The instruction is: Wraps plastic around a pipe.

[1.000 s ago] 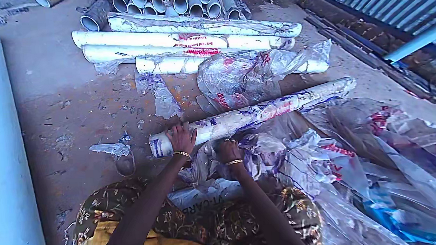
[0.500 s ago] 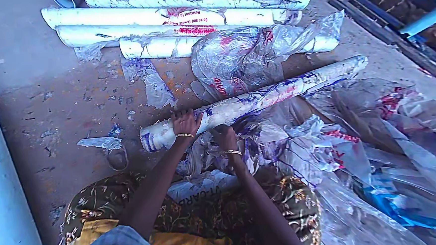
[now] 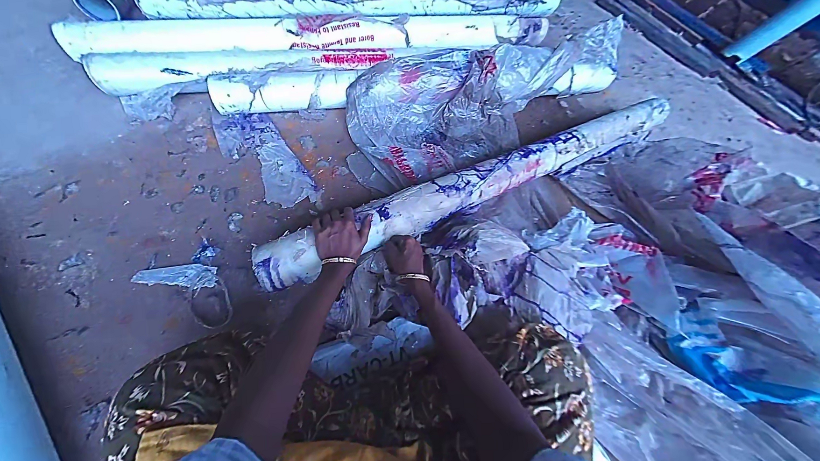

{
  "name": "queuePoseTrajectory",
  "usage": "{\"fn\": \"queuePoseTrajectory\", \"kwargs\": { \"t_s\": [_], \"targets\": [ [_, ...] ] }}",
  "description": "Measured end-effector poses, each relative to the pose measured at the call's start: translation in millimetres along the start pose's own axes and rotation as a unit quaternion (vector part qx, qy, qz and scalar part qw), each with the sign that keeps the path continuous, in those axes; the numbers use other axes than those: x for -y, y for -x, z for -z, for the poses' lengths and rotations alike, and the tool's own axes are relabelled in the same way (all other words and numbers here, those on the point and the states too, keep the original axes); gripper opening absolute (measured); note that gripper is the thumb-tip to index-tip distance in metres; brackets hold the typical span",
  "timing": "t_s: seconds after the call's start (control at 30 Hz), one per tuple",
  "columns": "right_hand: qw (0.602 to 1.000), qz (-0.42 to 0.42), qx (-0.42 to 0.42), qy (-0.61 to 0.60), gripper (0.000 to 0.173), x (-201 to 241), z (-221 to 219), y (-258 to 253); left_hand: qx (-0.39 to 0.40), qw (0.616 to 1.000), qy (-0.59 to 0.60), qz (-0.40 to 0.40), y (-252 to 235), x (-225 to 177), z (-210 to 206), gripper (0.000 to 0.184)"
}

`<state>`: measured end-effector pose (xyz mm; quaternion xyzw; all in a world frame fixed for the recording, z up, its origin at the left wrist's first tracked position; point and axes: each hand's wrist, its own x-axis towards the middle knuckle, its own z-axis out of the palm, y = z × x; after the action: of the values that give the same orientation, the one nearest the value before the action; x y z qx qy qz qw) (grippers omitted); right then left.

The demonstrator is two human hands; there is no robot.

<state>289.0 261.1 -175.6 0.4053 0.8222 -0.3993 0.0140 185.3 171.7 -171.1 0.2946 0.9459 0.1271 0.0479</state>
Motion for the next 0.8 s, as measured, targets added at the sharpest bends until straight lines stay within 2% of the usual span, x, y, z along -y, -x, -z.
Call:
{"fn": "queuePoseTrajectory", "kwargs": {
  "t_s": [0.1, 0.2, 0.27, 0.3, 0.37, 0.43, 0.5, 0.53, 0.63, 0.8],
  "targets": [
    [0.985, -0.027, -0.047, -0.166, 0.029, -10.2, -12.4, -4.0, 0.006, 1.0, -0.008, 0.007, -2.2, 0.9, 1.8, 0.061],
    [0.913, -0.145, -0.102, -0.368, 0.029, -18.9, -22.9, 9.4, 0.022, 1.0, 0.0, 0.018, -8.7, 1.3, 2.8, 0.06],
    [0.884, -0.175, -0.106, -0.42, 0.022, -29.5, -20.9, 23.8, 0.045, 0.998, 0.001, 0.032, -16.8, 1.0, 8.8, 0.06],
    [0.889, -0.154, -0.099, -0.419, 0.019, -29.3, -14.8, 28.2, 0.051, 0.998, 0.004, 0.039, -21.9, 0.8, 11.3, 0.061],
    [0.916, -0.087, -0.073, -0.384, 0.014, -21.6, -2.0, 36.1, 0.052, 0.998, 0.01, 0.04, -19.9, 1.4, 7.6, 0.062],
    [0.948, -0.046, -0.048, -0.311, 0.023, -3.0, 8.1, 30.5, 0.021, 0.999, 0.013, 0.02, -12.2, 1.4, 3.0, 0.061],
    [0.987, -0.032, -0.025, -0.156, 0.035, 18.0, 17.0, 16.6, -0.019, 1.0, 0.007, 0.001, -6.4, 2.3, 0.2, 0.061],
    [0.997, -0.037, -0.018, -0.065, 0.042, 27.6, 20.8, 11.5, -0.014, 1.0, 0.004, 0.002, -3.5, 1.9, 0.7, 0.062],
    [0.993, -0.06, -0.022, 0.104, 0.049, 48.1, 26.0, 6.2, -0.002, 1.0, 0.003, 0.004, -0.5, 0.5, 1.8, 0.062],
    [0.985, -0.059, -0.002, 0.159, 0.033, 54.1, 26.8, 2.2, -0.031, 0.999, 0.003, -0.01, 0.4, 2.9, -3.6, 0.059]
  ]
}}
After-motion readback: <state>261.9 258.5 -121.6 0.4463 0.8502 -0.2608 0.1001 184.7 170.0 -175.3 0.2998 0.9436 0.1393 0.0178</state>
